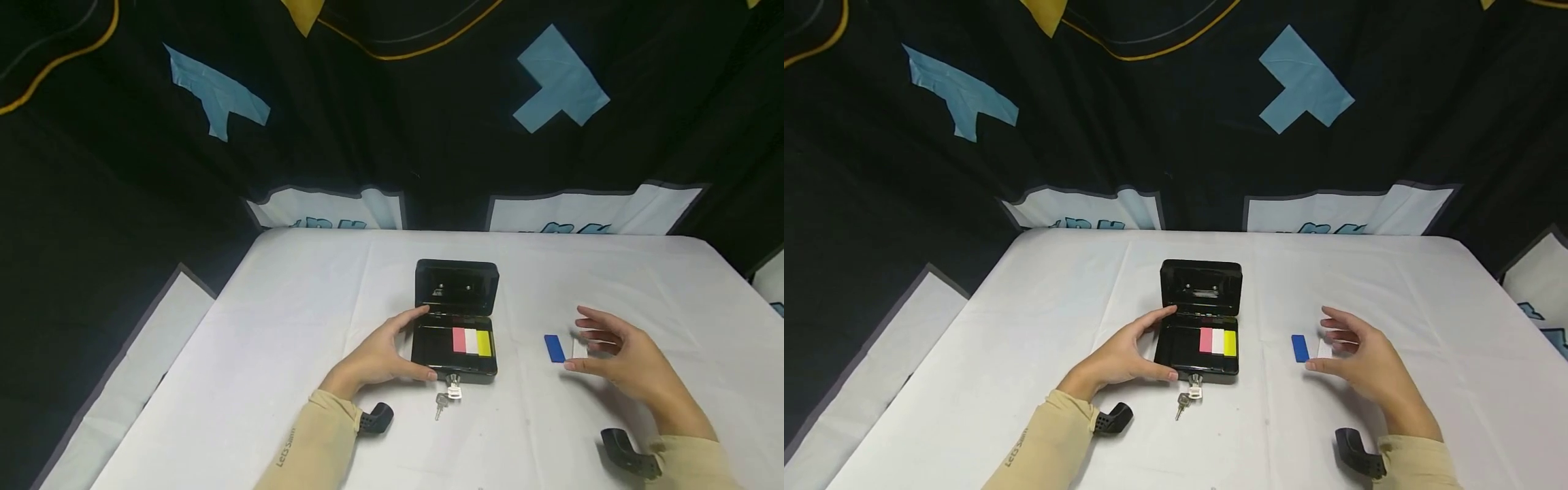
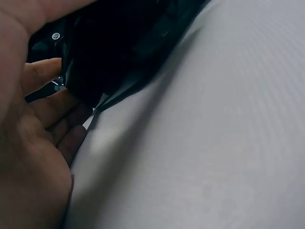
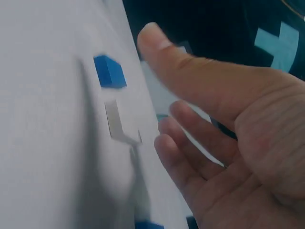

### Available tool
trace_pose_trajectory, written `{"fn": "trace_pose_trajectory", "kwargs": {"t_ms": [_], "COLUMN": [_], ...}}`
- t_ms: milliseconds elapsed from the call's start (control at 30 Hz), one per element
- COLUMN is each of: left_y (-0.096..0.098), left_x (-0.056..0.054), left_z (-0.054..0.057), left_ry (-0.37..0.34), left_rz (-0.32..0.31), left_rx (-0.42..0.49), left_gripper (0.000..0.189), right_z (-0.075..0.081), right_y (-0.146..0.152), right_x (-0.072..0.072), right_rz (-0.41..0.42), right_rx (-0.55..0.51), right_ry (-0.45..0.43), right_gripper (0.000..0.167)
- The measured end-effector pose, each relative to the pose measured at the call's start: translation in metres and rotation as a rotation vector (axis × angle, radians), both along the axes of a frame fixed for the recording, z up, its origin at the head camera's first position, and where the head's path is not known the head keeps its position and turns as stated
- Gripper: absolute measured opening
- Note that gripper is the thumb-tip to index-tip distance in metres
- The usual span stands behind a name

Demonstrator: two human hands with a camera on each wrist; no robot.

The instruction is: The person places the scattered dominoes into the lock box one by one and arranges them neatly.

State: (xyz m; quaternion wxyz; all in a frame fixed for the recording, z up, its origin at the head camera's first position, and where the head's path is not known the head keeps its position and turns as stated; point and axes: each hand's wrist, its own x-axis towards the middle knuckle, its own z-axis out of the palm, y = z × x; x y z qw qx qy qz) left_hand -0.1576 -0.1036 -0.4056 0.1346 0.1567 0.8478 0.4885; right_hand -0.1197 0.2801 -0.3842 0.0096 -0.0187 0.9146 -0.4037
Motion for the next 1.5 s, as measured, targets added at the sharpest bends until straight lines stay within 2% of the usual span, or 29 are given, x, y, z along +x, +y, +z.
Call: {"fn": "trace_pose_trajectory", "kwargs": {"t_ms": [233,433,500,633,800,1000,1167,1333,1500], "left_y": [-0.003,-0.004,-0.004,-0.005,-0.005,-0.005,-0.006,-0.005,-0.005], "left_x": [0.001,0.002,0.002,0.002,0.003,0.002,0.001,-0.002,-0.003], "left_z": [-0.003,-0.005,-0.005,-0.007,-0.007,-0.005,0.0,-0.001,-0.003], "left_ry": [-0.021,-0.032,-0.029,-0.017,-0.014,-0.02,-0.008,0.005,-0.013], "left_rz": [0.001,0.005,0.004,0.005,0.004,0.002,0.003,-0.02,-0.028], "left_rx": [0.033,0.05,0.051,0.048,0.038,0.043,0.032,0.041,0.086], "left_gripper": [0.102,0.102,0.102,0.102,0.103,0.102,0.102,0.102,0.102], "right_z": [-0.009,-0.012,-0.012,-0.011,-0.002,0.016,0.028,0.025,0.016], "right_y": [0.01,0.011,0.01,0.005,-0.01,-0.061,-0.114,-0.157,-0.188], "right_x": [-0.002,-0.004,-0.003,-0.003,0.001,-0.001,-0.009,-0.021,-0.028], "right_rz": [-0.021,0.009,0.015,-0.026,-0.057,-0.002,0.127,0.258,0.279], "right_rx": [0.123,0.244,0.257,0.24,0.168,0.119,0.133,0.177,0.224], "right_ry": [-0.066,-0.086,-0.086,-0.095,-0.038,0.04,0.091,0.134,0.121], "right_gripper": [0.1,0.079,0.073,0.075,0.075,0.064,0.054,0.048,0.047]}}
